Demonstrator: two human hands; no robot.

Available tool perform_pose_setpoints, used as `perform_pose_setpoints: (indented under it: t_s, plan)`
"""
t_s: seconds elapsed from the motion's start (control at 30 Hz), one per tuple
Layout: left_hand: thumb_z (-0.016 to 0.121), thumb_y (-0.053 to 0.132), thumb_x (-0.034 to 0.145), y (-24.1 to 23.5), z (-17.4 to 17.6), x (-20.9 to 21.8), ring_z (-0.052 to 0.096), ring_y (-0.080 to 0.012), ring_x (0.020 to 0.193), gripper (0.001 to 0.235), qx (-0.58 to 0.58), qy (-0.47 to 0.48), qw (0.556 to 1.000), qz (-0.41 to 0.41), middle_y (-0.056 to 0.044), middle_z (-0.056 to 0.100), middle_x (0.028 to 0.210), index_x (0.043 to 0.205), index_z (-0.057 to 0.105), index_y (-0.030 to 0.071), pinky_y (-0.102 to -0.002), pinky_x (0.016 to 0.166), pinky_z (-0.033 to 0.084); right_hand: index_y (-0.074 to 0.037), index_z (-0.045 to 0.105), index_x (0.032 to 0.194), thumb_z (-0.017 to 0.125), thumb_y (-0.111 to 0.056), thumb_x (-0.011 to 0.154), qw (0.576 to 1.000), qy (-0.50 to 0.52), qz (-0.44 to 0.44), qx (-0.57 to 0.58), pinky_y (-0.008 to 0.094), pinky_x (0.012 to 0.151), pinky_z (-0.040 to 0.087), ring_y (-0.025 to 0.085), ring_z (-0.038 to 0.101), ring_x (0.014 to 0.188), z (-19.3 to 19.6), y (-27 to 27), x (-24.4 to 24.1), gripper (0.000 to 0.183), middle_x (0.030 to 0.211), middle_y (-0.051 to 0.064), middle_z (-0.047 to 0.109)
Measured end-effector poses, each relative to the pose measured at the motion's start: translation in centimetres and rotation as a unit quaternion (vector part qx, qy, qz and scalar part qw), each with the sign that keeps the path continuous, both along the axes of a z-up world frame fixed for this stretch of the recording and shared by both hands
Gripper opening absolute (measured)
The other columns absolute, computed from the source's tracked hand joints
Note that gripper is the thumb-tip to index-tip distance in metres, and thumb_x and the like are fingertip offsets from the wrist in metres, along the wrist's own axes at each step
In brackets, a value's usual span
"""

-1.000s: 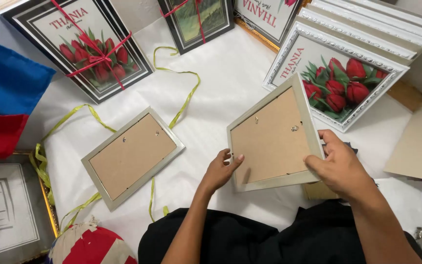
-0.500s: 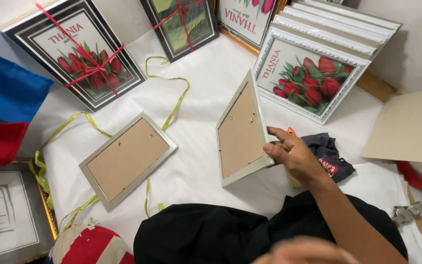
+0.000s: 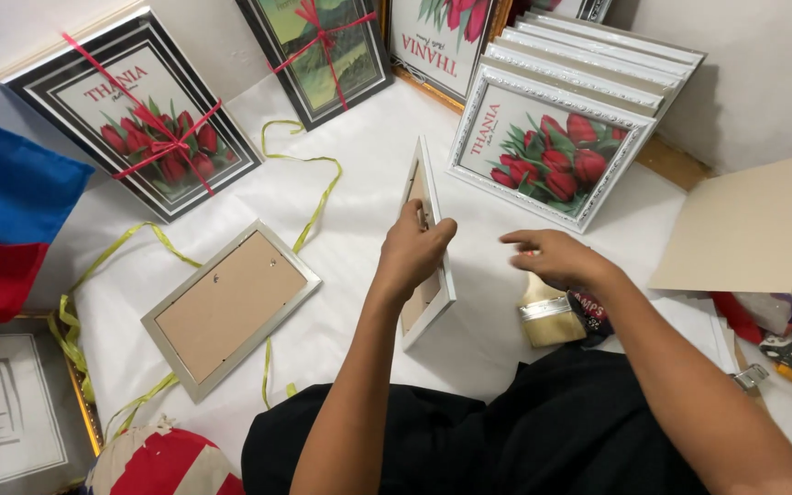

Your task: Cleaning a glass pane and assembling it into a picture frame with a backing board

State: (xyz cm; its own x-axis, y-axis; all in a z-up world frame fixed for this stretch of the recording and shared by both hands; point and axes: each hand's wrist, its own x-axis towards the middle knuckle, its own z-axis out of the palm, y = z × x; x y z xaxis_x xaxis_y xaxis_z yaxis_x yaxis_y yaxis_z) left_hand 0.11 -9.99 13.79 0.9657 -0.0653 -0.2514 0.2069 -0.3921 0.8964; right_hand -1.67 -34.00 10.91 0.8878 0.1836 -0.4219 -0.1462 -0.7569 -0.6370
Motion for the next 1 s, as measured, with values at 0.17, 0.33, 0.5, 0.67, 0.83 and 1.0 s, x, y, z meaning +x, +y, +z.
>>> perform_pose_setpoints:
  t_s: [0.17, 0.33, 0.5, 0.67, 0.83, 1.0]
  plan:
    - [0.062, 0.037, 0.07, -1.4, 2.2, -1.6, 0.059, -0.0496, 0.124, 0.094, 0.023, 0.0, 1.0, -0.011, -0.034, 0.06, 0.128, 0.151, 0.038, -0.005, -0.063, 0.099, 0.045, -0.042, 0.042, 0.154, 0.083, -0.017, 0.073, 0.952, 0.074, 0.013, -0.295, 0.062, 0.099, 0.052, 0.056, 0.059, 0.126, -23.9, -12.2, 4.6, 0.095, 0.154, 0.041, 0.03]
    - [0.059, 0.035, 0.07, -2.4, 3.8, -2.8, 0.053, -0.0513, 0.13, 0.095, 0.023, 0.002, 0.999, -0.026, -0.036, 0.056, 0.133, 0.15, 0.035, -0.01, -0.063, 0.108, 0.039, -0.024, 0.065, 0.139, 0.074, -0.025, 0.081, 0.952, 0.005, 0.003, -0.307, 0.051, 0.1, 0.057, 0.041, 0.069, 0.122, -25.4, -15.4, 4.1, 0.059, 0.129, 0.023, 0.071]
    - [0.058, 0.037, 0.071, -2.5, 3.7, -2.8, 0.051, -0.0508, 0.133, 0.095, 0.033, 0.004, 0.999, -0.025, -0.035, 0.054, 0.136, 0.151, 0.036, -0.009, -0.062, 0.11, 0.038, -0.026, 0.076, 0.11, 0.056, -0.034, 0.089, 0.864, -0.339, -0.306, -0.21, 0.049, 0.083, 0.054, 0.035, 0.07, 0.095, -16.4, -13.2, 3.4, 0.03, 0.094, 0.009, 0.067]
    - [0.058, 0.038, 0.071, -2.4, 3.6, -2.9, 0.053, -0.0514, 0.131, 0.095, 0.018, 0.0, 1.0, -0.017, -0.035, 0.054, 0.135, 0.151, 0.036, -0.009, -0.061, 0.109, 0.04, 0.001, 0.07, 0.113, 0.064, -0.021, 0.077, 0.91, -0.098, -0.318, 0.246, 0.047, 0.084, 0.051, 0.036, 0.059, 0.094, -9.2, 0.3, -1.7, 0.043, 0.104, 0.024, 0.061]
    - [0.059, 0.037, 0.07, -2.3, 3.0, -2.9, 0.052, -0.052, 0.131, 0.095, 0.012, -0.002, 1.0, -0.01, -0.035, 0.053, 0.135, 0.15, 0.036, -0.009, -0.061, 0.109, 0.04, 0.003, 0.064, 0.134, 0.057, -0.024, 0.09, 0.88, 0.098, -0.321, 0.335, 0.051, 0.089, 0.057, 0.039, 0.064, 0.106, -8.7, 11.0, -7.3, 0.052, 0.121, 0.031, 0.064]
    - [0.062, 0.037, 0.07, -0.7, 2.4, -2.6, 0.049, -0.0542, 0.132, 0.098, -0.04, 0.002, 0.999, 0.006, -0.038, 0.048, 0.14, 0.153, 0.033, -0.008, -0.064, 0.107, 0.04, -0.007, 0.044, 0.155, 0.057, -0.046, 0.104, 0.828, 0.096, -0.288, 0.471, 0.057, 0.112, 0.041, 0.038, 0.054, 0.132, -8.5, 15.8, -9.7, 0.066, 0.148, 0.026, 0.053]
